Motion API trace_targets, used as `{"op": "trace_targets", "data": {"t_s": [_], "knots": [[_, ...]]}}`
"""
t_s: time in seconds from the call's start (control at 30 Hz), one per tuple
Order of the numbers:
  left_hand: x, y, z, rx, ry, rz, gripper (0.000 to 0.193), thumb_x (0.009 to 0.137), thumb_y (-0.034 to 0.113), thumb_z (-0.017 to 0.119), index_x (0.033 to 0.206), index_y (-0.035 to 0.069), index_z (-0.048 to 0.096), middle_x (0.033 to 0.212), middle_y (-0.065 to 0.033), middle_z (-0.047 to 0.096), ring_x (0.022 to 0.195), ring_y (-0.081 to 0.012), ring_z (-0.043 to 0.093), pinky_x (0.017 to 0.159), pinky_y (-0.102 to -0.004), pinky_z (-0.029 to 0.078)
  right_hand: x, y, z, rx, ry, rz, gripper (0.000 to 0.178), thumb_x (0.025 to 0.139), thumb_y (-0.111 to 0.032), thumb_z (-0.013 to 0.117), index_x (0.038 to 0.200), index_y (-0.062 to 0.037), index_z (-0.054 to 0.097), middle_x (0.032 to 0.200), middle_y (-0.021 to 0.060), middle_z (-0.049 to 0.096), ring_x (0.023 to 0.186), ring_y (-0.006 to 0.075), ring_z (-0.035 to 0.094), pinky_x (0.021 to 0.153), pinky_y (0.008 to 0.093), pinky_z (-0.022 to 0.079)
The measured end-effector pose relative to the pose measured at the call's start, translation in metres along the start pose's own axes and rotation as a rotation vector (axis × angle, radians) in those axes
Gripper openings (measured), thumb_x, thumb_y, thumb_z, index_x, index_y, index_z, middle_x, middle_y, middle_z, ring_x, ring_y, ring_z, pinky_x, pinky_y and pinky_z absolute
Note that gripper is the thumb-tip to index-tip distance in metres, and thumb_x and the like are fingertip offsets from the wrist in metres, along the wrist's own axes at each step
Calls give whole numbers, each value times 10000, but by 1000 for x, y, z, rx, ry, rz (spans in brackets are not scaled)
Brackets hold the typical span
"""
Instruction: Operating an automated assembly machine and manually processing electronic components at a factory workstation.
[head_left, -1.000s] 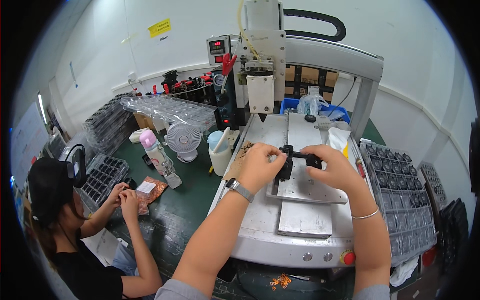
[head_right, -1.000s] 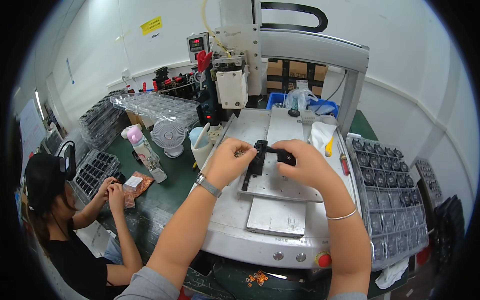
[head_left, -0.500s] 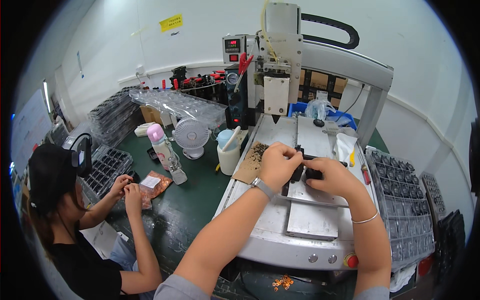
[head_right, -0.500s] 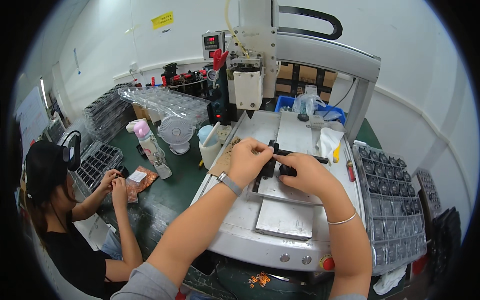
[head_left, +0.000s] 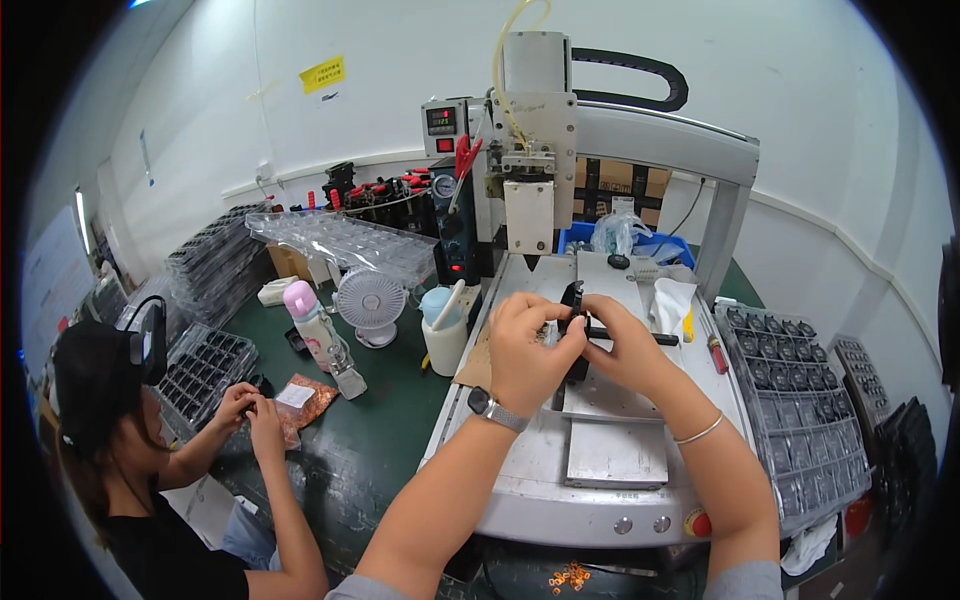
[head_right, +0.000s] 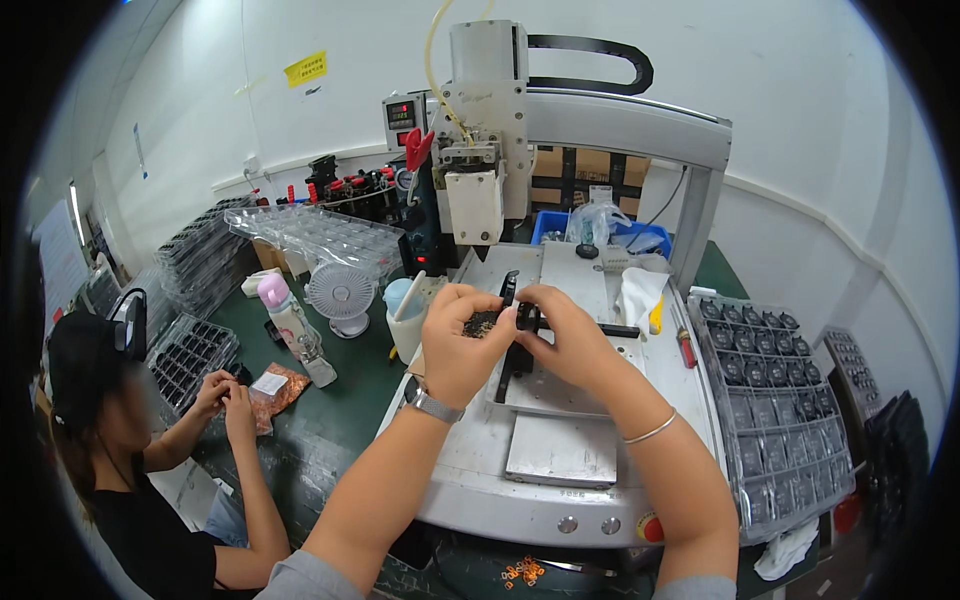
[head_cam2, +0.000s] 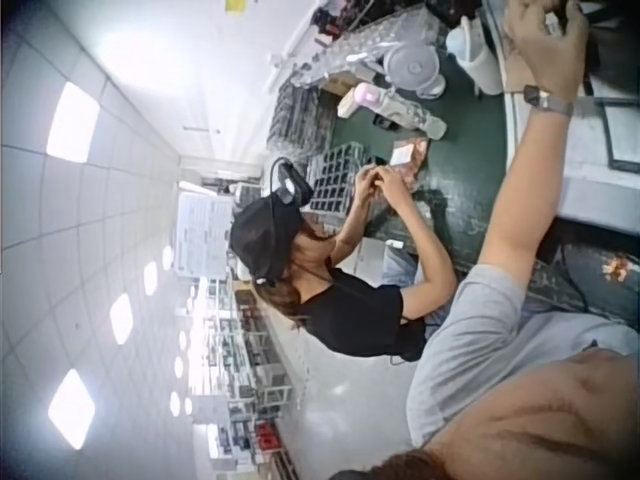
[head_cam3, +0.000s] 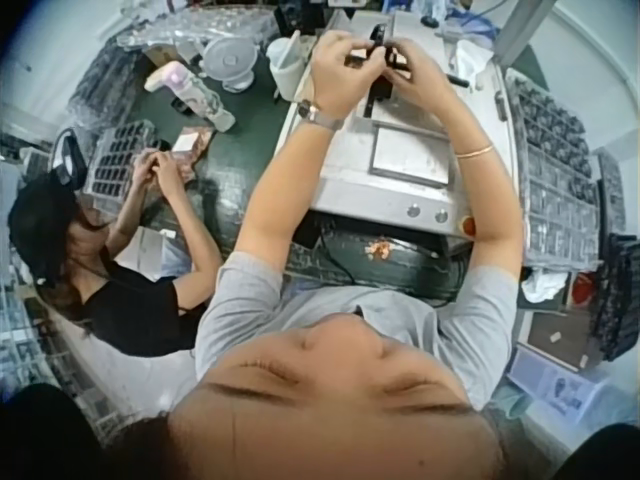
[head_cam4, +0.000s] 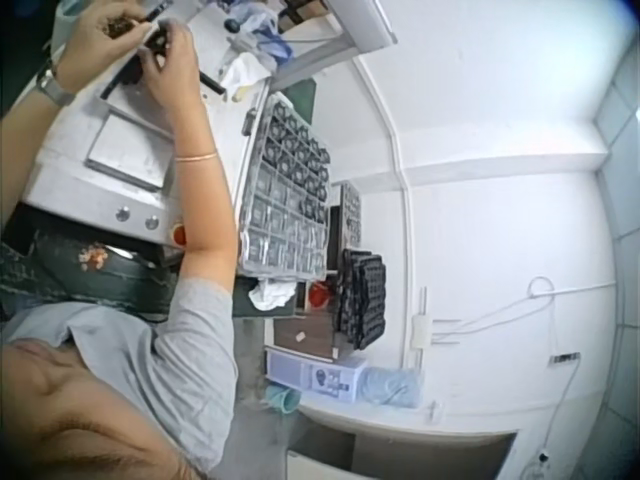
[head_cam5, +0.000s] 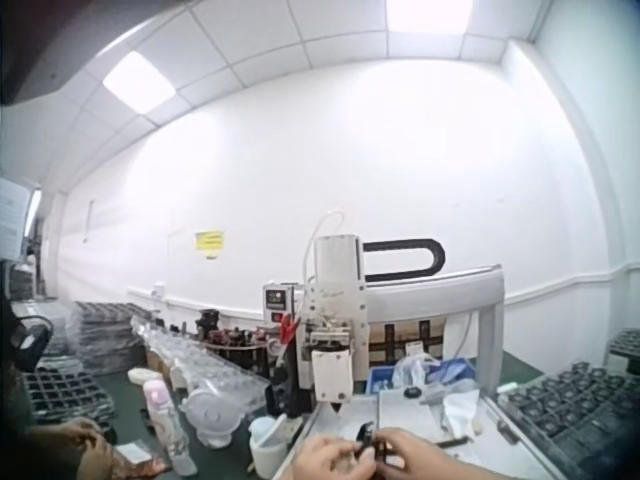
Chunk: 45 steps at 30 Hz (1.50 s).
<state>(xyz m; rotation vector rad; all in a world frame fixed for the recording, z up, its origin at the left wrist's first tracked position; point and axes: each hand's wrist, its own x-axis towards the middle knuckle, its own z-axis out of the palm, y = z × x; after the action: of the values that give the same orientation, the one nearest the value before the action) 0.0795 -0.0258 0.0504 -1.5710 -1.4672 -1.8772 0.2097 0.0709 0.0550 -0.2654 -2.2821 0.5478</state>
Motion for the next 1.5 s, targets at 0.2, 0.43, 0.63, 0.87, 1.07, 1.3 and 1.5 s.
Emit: {"op": "trace_targets", "data": {"t_s": [0.2, 0.43, 0.63, 0.87, 1.07, 1.3, 1.5], "knots": [[-2, 1, -2, -3, 24, 36, 152, 693, 66, 727, 798, -12, 649, 844, -89, 579, 762, -192, 568, 677, -287, 468, 0, -1, -4, 89, -148, 178, 357, 802, -79, 647, 1133, -13, 531, 1206, 175, 541, 1150, 306, 509, 937, 356, 429], [-6, 1, -14, -2, 46, 6, 154, 699, 65, 728, 806, -11, 647, 851, -94, 585, 776, -201, 576, 694, -293, 468, -4, 4, -6, -144, -124, 47, 283, 823, -270, 658, 1013, -59, 654, 1345, 222, 449, 1288, 403, 364, 1055, 434, 301], [-41, -3, -57, -16, 152, -126, 152, 708, 53, 732, 800, -14, 631, 845, -85, 595, 793, -186, 577, 710, -274, 455, 1, -4, -28, -191, -377, 227, 375, 907, -303, 526, 1185, -55, 578, 1423, 219, 340, 1365, 365, 226, 1100, 430, 210], [-116, -20, -172, 387, 212, -175, 136, 690, -14, 697, 787, -1, 604, 824, -91, 580, 808, -202, 559, 724, -285, 447, -75, -56, -99, -477, -671, 78, 270, 872, -270, 534, 934, -29, 637, 1003, 169, 613, 1018, 334, 563, 846, 413, 446], [-190, -47, -252, 960, -170, -344, 131, 638, 159, 706, 684, 60, 633, 799, -61, 583, 806, -260, 557, 866, -401, 365, -148, -88, -142, -771, -1065, 466, 297, 758, -396, 626, 730, -102, 650, 668, 104, 603, 665, 303, 603, 603, 408, 466], [-189, -32, -242, 1008, -379, -432, 173, 651, 213, 705, 745, 72, 671, 1010, -135, 577, 1016, -317, 518, 923, -447, 357, -165, -60, -151, -492, -1012, 570, 330, 686, -409, 671, 623, -96, 587, 609, 83, 587, 614, 277, 589, 548, 388, 442], [-95, 32, -154, 520, -143, -231, 229, 659, 113, 687, 878, 59, 644, 1143, -162, 526, 1066, -357, 489, 909, -429, 397, -163, -67, -150, -525, -1063, 670, 279, 691, -350, 679, 632, -93, 585, 605, 78, 585, 596, 254, 579, 542, 375, 433]]}}
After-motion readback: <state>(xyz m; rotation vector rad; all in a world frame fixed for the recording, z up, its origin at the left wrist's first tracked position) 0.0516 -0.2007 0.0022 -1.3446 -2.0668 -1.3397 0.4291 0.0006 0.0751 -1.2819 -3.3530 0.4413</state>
